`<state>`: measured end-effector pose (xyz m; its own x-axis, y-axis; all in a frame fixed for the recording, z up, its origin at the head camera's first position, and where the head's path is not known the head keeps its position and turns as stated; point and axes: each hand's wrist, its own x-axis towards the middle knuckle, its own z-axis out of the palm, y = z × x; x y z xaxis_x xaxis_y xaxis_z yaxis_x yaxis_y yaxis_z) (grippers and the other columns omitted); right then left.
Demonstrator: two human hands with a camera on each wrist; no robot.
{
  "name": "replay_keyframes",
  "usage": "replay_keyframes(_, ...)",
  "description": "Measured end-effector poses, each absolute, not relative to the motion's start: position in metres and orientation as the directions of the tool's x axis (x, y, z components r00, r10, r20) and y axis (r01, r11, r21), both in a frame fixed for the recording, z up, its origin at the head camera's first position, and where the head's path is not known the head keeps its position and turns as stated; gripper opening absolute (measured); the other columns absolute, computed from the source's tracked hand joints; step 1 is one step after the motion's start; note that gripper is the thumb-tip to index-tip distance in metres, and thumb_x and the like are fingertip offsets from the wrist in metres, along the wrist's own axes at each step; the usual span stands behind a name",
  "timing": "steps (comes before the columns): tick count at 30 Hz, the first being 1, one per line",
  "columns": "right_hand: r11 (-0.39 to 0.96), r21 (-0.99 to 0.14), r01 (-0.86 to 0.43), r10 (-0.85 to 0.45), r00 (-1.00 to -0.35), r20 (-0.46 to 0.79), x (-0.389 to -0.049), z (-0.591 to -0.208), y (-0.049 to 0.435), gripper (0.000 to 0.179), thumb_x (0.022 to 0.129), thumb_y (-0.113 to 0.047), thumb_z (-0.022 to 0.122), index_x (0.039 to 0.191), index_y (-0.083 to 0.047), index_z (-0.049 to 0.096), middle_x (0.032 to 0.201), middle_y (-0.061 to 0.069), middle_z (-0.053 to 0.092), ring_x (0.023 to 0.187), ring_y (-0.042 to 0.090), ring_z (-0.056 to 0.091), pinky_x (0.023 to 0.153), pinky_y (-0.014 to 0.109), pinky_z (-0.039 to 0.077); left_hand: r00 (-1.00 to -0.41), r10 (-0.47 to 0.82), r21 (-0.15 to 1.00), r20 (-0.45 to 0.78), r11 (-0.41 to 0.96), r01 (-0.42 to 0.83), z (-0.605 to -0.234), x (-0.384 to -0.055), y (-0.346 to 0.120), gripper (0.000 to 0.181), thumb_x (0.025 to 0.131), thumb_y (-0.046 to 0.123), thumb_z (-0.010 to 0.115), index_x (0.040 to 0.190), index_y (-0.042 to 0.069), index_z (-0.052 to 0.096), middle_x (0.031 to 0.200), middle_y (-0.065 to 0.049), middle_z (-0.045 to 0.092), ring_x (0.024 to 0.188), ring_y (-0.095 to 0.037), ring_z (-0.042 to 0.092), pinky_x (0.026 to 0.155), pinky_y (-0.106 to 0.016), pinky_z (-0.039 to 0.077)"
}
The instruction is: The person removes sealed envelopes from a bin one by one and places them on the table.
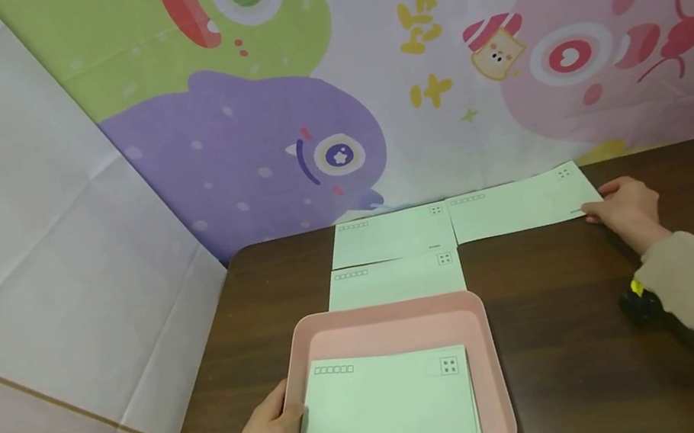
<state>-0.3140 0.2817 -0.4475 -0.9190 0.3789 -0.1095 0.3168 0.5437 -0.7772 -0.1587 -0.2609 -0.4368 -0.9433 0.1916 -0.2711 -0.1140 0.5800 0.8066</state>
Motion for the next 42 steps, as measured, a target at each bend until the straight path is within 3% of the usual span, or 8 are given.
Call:
replay_keyframes(4, 0.570, -0.754, 0.326, 0.373, -0.921, -0.116, -0.3153, -0.4464, 0.2828, 0.053, 0.081, -0.017, 0.062, 0.120, 0.013, 0.043, 0.068, 0.004, 0.062, 0.044, 0.000, 0.055, 0.093, 0.043, 0.037, -0.943, 0.188, 0.808, -0.273, 0.577, -0.119, -0.4365, -0.1584, -0.2606, 0.041, 0.095, 0.017, 0.044, 0.133, 0.005, 0.040, 0.121, -0.014, 0.053, 0.101, -0.020, 0.051, 0.084, -0.036, 0.041)
replay_keyframes(7, 0.602, -0.729, 0.326, 0.361, -0.925, -0.115, -0.3154, -0.4454, 0.2832, 0.052, 0.081, -0.019, 0.061, 0.118, 0.014, 0.045, 0.050, -0.012, 0.054, 0.046, 0.000, 0.051, 0.096, 0.048, 0.029, -0.944, 0.188, 0.808, -0.273, 0.576, -0.119, -0.4362, -0.1583, -0.2605, 0.041, 0.095, 0.016, 0.044, 0.133, 0.005, 0.040, 0.120, -0.014, 0.053, 0.099, -0.020, 0.052, 0.084, -0.036, 0.041)
replay_keyframes(11, 0.649, -0.693, 0.314, 0.355, -0.931, -0.089, -0.3139, -0.4453, 0.2813, 0.049, 0.080, -0.020, 0.060, 0.113, 0.014, 0.048, 0.046, -0.012, 0.053, 0.071, 0.025, 0.059, 0.093, 0.049, 0.026, -0.945, 0.190, 0.806, -0.266, 0.581, -0.110, -0.4362, -0.1583, -0.2601, 0.039, 0.094, 0.016, 0.044, 0.132, 0.005, 0.042, 0.118, -0.013, 0.055, 0.098, -0.020, 0.052, 0.083, -0.035, 0.041)
replay_keyframes(17, 0.678, -0.674, 0.292, 0.338, -0.939, -0.067, -0.3137, -0.4462, 0.2835, 0.050, 0.080, -0.021, 0.061, 0.112, 0.013, 0.046, 0.048, -0.004, 0.055, 0.106, 0.046, 0.040, 0.095, 0.053, 0.023, -0.946, 0.191, 0.801, -0.262, 0.590, -0.103, -0.4374, -0.1590, -0.2604, 0.037, 0.094, 0.016, 0.044, 0.130, 0.006, 0.044, 0.116, -0.012, 0.056, 0.097, -0.019, 0.053, 0.082, -0.034, 0.041)
replay_keyframes(21, 0.691, -0.671, 0.269, 0.322, -0.946, -0.047, -0.3144, -0.4469, 0.2845, 0.044, 0.080, -0.020, 0.061, 0.109, 0.011, 0.050, 0.047, -0.006, 0.056, 0.102, 0.044, 0.045, 0.094, 0.053, 0.023, -0.946, 0.189, 0.802, -0.261, 0.588, -0.104, -0.4378, -0.1594, -0.2601, 0.038, 0.094, 0.016, 0.045, 0.131, 0.006, 0.043, 0.117, -0.012, 0.055, 0.097, -0.019, 0.053, 0.083, -0.034, 0.041)
replay_keyframes(24, 0.694, -0.672, 0.256, 0.313, -0.949, -0.038, -0.3147, -0.4471, 0.2834, 0.037, 0.081, -0.019, 0.060, 0.104, 0.009, 0.057, 0.048, -0.007, 0.056, 0.074, 0.029, 0.059, 0.094, 0.052, 0.025, -0.947, 0.188, 0.802, -0.262, 0.587, -0.106, -0.4379, -0.1593, -0.2600, 0.040, 0.094, 0.017, 0.045, 0.133, 0.005, 0.041, 0.119, -0.014, 0.054, 0.098, -0.019, 0.053, 0.083, -0.035, 0.041)
replay_keyframes(33, 0.681, -0.688, 0.250, 0.316, -0.948, -0.032, -0.3151, -0.4470, 0.2822, 0.034, 0.080, -0.018, 0.062, 0.101, 0.009, 0.060, 0.048, -0.006, 0.058, 0.051, 0.004, 0.050, 0.096, 0.053, 0.023, -0.945, 0.189, 0.804, -0.267, 0.584, -0.110, -0.4366, -0.1590, -0.2597, 0.040, 0.095, 0.017, 0.044, 0.133, 0.005, 0.041, 0.118, -0.015, 0.055, 0.097, -0.019, 0.054, 0.083, -0.035, 0.042)
replay_keyframes(42, 0.679, -0.683, 0.270, 0.333, -0.942, -0.041, -0.3140, -0.4484, 0.2810, 0.033, 0.081, -0.019, 0.060, 0.102, 0.006, 0.061, 0.050, -0.007, 0.059, 0.087, 0.036, 0.057, 0.093, 0.052, 0.027, -0.948, 0.175, 0.798, -0.265, 0.593, -0.114, -0.4366, -0.1575, -0.2595, 0.042, 0.094, 0.016, 0.045, 0.134, 0.004, 0.040, 0.122, -0.014, 0.053, 0.103, -0.021, 0.050, 0.084, -0.036, 0.041)
